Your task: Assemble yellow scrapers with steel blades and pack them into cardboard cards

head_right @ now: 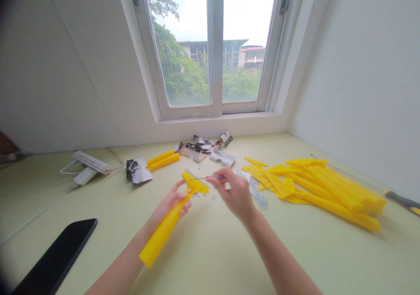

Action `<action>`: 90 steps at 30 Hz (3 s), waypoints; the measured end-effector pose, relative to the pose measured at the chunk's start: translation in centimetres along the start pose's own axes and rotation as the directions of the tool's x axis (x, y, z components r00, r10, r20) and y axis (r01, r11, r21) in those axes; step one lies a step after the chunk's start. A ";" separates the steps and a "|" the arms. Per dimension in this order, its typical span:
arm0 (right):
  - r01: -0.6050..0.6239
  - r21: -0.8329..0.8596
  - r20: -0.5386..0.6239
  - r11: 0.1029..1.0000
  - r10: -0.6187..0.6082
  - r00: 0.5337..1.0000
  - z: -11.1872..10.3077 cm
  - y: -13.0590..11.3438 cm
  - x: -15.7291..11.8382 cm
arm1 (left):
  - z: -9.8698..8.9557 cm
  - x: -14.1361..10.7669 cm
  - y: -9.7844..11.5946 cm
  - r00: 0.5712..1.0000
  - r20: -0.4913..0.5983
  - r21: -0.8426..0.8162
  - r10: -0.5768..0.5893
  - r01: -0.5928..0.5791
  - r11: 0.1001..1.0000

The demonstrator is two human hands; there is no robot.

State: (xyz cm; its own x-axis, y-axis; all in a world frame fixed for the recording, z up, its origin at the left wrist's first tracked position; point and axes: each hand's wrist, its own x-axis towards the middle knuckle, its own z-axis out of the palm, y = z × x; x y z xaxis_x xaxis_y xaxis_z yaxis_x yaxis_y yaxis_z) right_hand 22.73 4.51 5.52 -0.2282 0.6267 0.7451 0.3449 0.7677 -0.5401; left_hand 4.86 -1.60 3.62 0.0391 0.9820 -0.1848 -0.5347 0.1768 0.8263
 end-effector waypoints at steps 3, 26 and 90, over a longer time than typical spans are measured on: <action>0.006 -0.026 0.000 1.000 -0.006 1.000 0.0 0.1 0.0 | 0.1 0.0 0.0 1.000 -0.013 -0.005 -0.007 0.007 1.000; -0.026 0.050 0.094 0.998 0.021 0.995 -0.3 -0.2 0.6 | -0.1 0.1 0.1 1.000 -0.030 -0.004 0.002 -0.002 1.000; 0.064 -0.463 0.404 0.884 0.147 0.903 4.3 6.9 -0.4 | -1.0 0.8 0.0 1.000 -0.012 -0.086 -0.027 0.026 0.996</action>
State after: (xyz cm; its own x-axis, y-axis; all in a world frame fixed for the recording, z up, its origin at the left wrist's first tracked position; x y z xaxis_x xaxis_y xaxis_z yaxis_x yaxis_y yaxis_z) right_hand 21.27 10.12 -0.19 -0.5233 0.7327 0.4351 0.7123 0.6563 -0.2487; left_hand 4.10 -0.92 2.95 0.0435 0.9761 -0.2131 -0.6042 0.1956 0.7725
